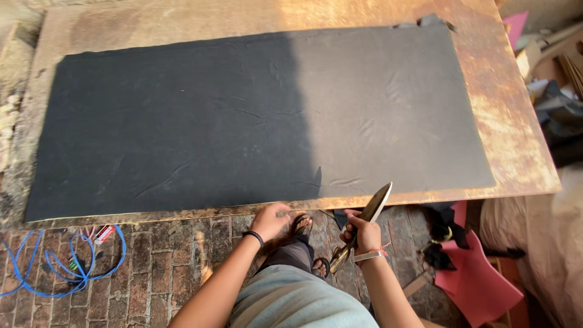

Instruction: The person spreads a large piece of dark fabric over a foam sheet on a work table, smooths it flat by hand, and cuts it to size with scissors, trimming along the edges. They briefly handle a phone, then continue cutting, fold the cut fabric over the foam, and carry it to another table.

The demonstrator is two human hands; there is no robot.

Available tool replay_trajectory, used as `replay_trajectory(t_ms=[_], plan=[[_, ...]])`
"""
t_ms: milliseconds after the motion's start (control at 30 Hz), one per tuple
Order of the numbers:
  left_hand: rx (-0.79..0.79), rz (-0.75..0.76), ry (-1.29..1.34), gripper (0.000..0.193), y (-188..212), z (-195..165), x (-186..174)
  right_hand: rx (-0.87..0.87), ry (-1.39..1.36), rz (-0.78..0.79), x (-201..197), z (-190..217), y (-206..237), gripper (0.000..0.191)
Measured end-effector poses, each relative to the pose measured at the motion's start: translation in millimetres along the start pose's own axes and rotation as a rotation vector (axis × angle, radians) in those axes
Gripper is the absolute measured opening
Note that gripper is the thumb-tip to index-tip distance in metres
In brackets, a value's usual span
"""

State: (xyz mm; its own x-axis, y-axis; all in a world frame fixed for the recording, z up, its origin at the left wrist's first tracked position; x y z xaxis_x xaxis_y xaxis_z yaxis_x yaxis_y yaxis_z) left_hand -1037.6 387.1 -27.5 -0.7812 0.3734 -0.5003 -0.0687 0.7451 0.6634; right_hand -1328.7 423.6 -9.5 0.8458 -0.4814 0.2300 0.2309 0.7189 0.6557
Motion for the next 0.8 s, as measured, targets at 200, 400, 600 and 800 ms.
replay_trajectory(t_ms=[200,400,600,800], plan=[[0.243,0.014,0.176,0.025,-16,-3,-54,0.022,0.068,-0.007,61,-15,-8,0.021],[0.348,-0.068,0.137,0.026,-99,-10,-151,-0.001,0.058,-0.143,115,-38,-47,0.025],[0.548,-0.154,-0.252,0.036,-207,-79,-251,0.009,0.019,-0.552,129,-81,-46,0.04],[0.714,-0.267,-0.628,0.063,-323,-181,-290,0.024,-0.062,-0.714,124,-132,-21,0.035]])
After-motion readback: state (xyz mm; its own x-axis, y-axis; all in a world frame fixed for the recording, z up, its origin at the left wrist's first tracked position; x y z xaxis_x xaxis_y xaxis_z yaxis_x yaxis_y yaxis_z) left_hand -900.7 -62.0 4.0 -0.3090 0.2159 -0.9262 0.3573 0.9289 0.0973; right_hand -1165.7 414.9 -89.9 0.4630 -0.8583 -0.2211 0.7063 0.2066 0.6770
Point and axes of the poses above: each hand's wrist, its own y-axis away from the middle knuckle, its own x-axis out of the palm, z = x × y, the point moved 8 cm from there along -y, towards the middle knuckle, and after that the axes turned 8 degrees about -x, right-handed, at the moved point
